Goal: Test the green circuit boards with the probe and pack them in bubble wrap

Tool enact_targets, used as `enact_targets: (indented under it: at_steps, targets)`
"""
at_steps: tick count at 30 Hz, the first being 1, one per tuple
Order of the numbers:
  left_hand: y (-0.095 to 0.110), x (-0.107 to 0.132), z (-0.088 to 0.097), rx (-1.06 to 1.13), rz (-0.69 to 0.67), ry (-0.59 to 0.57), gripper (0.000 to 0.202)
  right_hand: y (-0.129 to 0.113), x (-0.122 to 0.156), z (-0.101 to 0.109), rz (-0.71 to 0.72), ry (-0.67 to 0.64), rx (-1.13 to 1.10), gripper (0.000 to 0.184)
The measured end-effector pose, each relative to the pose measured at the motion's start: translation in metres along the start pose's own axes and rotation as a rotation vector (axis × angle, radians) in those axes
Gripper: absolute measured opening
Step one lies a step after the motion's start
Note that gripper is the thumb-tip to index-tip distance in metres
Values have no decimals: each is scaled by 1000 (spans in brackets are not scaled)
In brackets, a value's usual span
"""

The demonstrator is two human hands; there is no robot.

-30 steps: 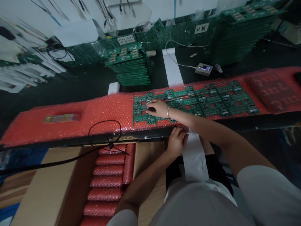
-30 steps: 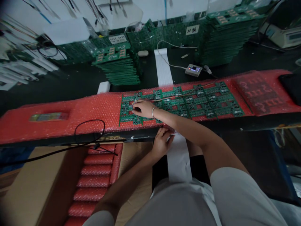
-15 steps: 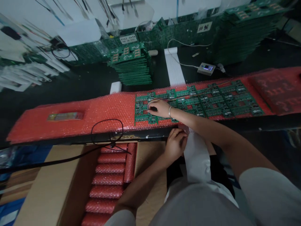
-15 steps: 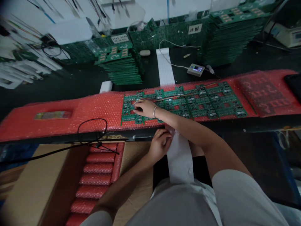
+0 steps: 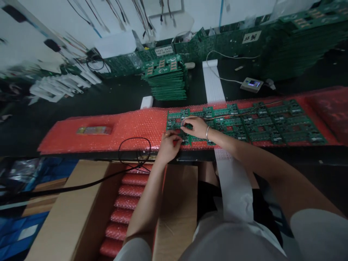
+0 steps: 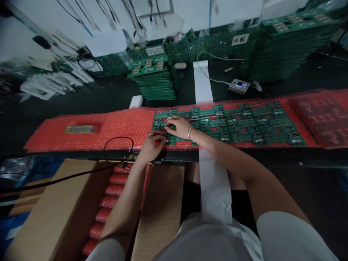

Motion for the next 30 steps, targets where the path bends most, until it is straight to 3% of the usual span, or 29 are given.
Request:
enact_targets:
  at_steps: [11, 15, 20, 24, 30]
  targets:
    - [14, 0, 5, -149, -25, 70, 6, -1, 0, 0, 54, 33, -26, 14]
    - [29, 17, 12, -184, -134, 146, 16, 0, 0, 2, 33, 47, -49, 12]
    - [36, 42, 4, -280, -244, 232, 24, 2, -5, 6, -20, 47, -99, 16]
    - [35, 49, -4, -331, -261, 291, 24, 3, -15, -1, -67, -10, -124, 12]
    - [35, 52, -15, -350, -275, 247, 30, -5, -29, -27, -27, -159, -40, 12]
Point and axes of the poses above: each hand's wrist, its own x-axis away from the middle knuckle, its own z-axis out of the back of the hand, y = z × x, the point moved 10 cm from there along -x, towards the middle knuckle, and after that the axes turned 13 degrees about -x, right-handed, at the moved point
